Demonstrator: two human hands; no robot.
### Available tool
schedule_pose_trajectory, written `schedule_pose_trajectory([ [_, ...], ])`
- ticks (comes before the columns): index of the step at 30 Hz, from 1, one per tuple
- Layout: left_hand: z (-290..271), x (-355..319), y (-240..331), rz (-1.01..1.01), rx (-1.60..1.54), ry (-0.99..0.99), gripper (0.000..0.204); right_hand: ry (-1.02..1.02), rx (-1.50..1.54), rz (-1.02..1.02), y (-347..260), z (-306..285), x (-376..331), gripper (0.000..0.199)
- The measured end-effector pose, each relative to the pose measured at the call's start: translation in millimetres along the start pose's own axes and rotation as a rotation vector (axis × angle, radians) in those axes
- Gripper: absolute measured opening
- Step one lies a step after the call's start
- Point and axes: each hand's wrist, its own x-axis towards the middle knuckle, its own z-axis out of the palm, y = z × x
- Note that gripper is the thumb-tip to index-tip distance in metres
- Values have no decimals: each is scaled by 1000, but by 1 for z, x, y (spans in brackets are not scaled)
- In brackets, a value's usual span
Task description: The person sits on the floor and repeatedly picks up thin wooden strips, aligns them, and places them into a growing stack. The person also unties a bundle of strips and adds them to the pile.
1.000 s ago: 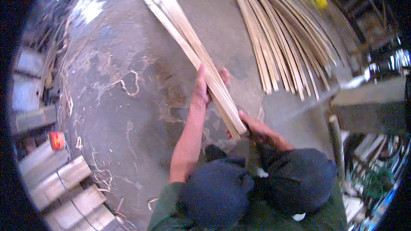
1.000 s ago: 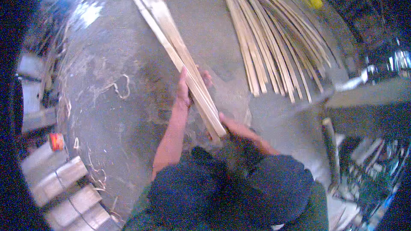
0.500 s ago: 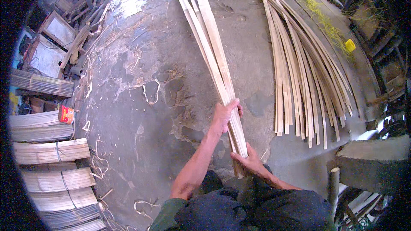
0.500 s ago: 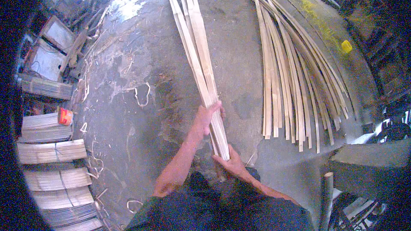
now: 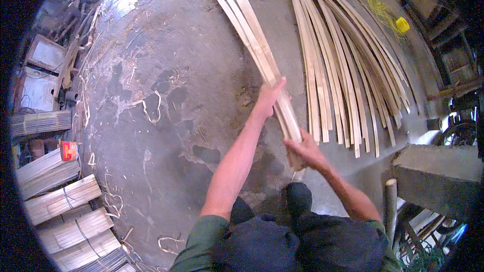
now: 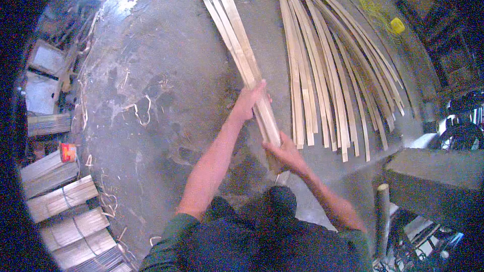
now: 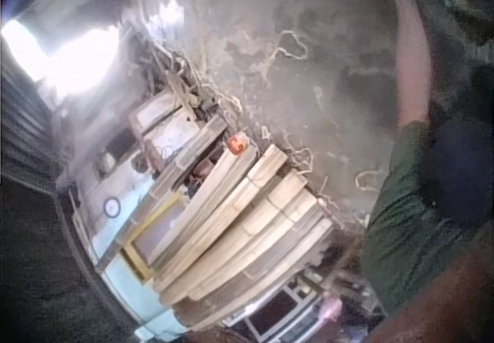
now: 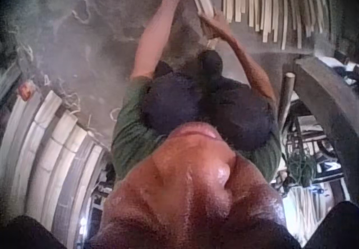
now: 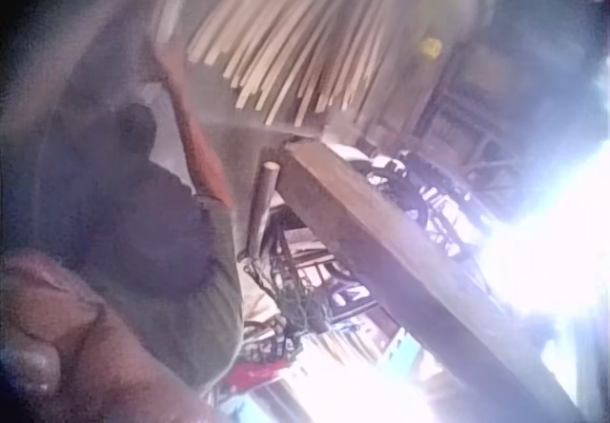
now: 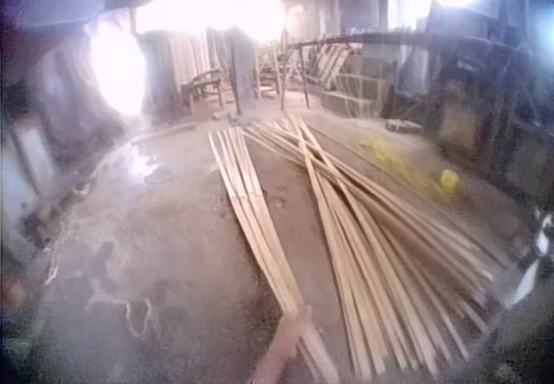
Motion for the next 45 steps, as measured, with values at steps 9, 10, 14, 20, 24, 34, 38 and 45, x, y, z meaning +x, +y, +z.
schedule_pose_trajectory([
  [9, -61, -84, -17, -13, 249, 109, 37, 429, -690, -404, 36, -55, -10, 53],
  [10, -73, -105, -16, -52, 285, 130, 34, 421, -669, -364, 32, -53, -10, 53],
  [14, -130, -194, -9, -155, 331, 268, 31, 367, -680, -311, 27, -42, 0, 59],
  [20, -175, -277, 32, -167, 537, 471, 29, 264, -748, -275, 25, -25, 20, 70],
  [24, -174, -303, 45, -165, 611, 364, 29, 283, -657, -300, 40, -19, 33, 66],
  [34, -95, -260, -30, -169, 484, -20, 33, 246, -830, -272, 5, -13, 10, 62],
  [38, -57, -224, -45, -67, 131, 44, 34, 210, -443, -483, -16, 31, -27, 61],
  [45, -39, -192, -70, 36, -237, 269, 31, 128, -256, 11, -9, 79, -46, 52],
])
